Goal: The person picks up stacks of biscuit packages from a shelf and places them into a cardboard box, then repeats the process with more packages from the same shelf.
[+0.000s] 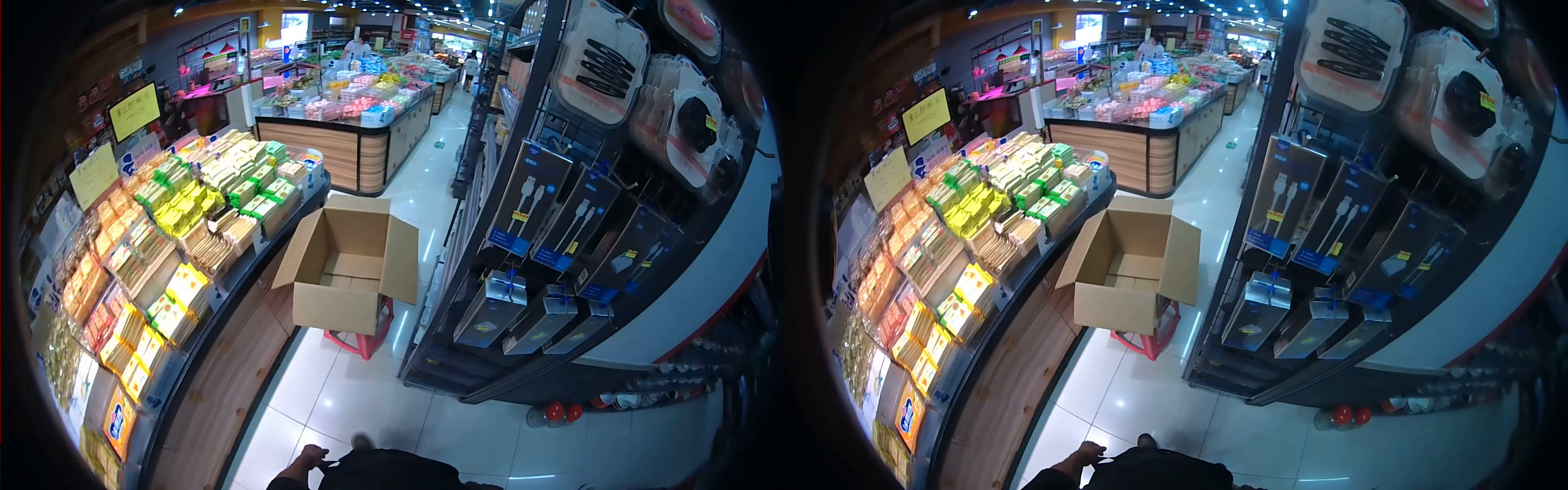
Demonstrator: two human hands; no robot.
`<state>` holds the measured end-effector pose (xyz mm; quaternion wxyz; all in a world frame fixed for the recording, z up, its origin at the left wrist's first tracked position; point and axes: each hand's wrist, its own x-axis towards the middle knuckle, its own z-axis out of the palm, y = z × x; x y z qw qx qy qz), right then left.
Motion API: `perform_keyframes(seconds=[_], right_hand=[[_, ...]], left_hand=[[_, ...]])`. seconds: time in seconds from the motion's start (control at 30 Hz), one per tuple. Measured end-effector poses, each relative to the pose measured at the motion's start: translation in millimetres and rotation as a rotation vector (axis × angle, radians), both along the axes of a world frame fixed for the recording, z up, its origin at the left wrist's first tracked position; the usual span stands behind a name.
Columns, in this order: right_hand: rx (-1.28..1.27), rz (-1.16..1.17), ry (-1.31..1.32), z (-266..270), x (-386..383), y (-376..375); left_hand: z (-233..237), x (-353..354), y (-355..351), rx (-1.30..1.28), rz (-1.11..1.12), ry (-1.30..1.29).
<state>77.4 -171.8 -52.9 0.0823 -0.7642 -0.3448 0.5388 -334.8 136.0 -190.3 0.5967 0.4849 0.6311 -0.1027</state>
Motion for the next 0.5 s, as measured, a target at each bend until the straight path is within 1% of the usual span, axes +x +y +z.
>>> perform_keyframes(seconds=[0.03,0.07,0.1,0.13,0.17,0.2,0.23,0.27,0.33,0.37,0.43,0.47,0.5], right_hand=[[-0.001,-0.010,0.013,0,-5,-1],[-0.001,-0.020,0.023,1,-10,-1],[-0.006,-0.020,0.021,-1,-15,-1],[-0.012,-0.006,-0.006,-5,-19,0],[-0.042,0.041,-0.066,-10,-20,5],[-0.074,0.088,-0.125,-16,-22,10],[-0.131,0.185,-0.243,-22,-25,15],[-0.128,0.181,-0.245,-23,-26,16],[0.108,0.114,-0.202,-13,-30,15],[0.106,0.110,-0.206,-9,-34,17],[-0.089,0.091,-0.262,29,-41,40],[-0.087,0.087,-0.261,61,-48,48],[-0.073,-0.162,-0.103,103,-57,56]], left_hand=[[0,-7,-2,0.068,-0.070,-0.104],[-3,-3,-4,-0.142,0.260,-0.076],[-4,-4,-1,-0.096,0.172,-0.162],[-3,-1,3,-0.098,0.166,-0.164],[3,6,6,-0.121,0.250,-0.147],[18,15,11,-0.143,0.335,-0.126],[38,26,18,-0.132,0.338,-0.094],[40,29,26,-0.104,0.333,-0.159],[42,39,42,-0.054,0.329,-0.220],[43,43,49,-0.057,0.325,-0.224],[45,50,57,-0.041,0.303,-0.226],[46,49,58,-0.039,0.298,-0.225],[46,47,58,-0.052,0.307,-0.242]])
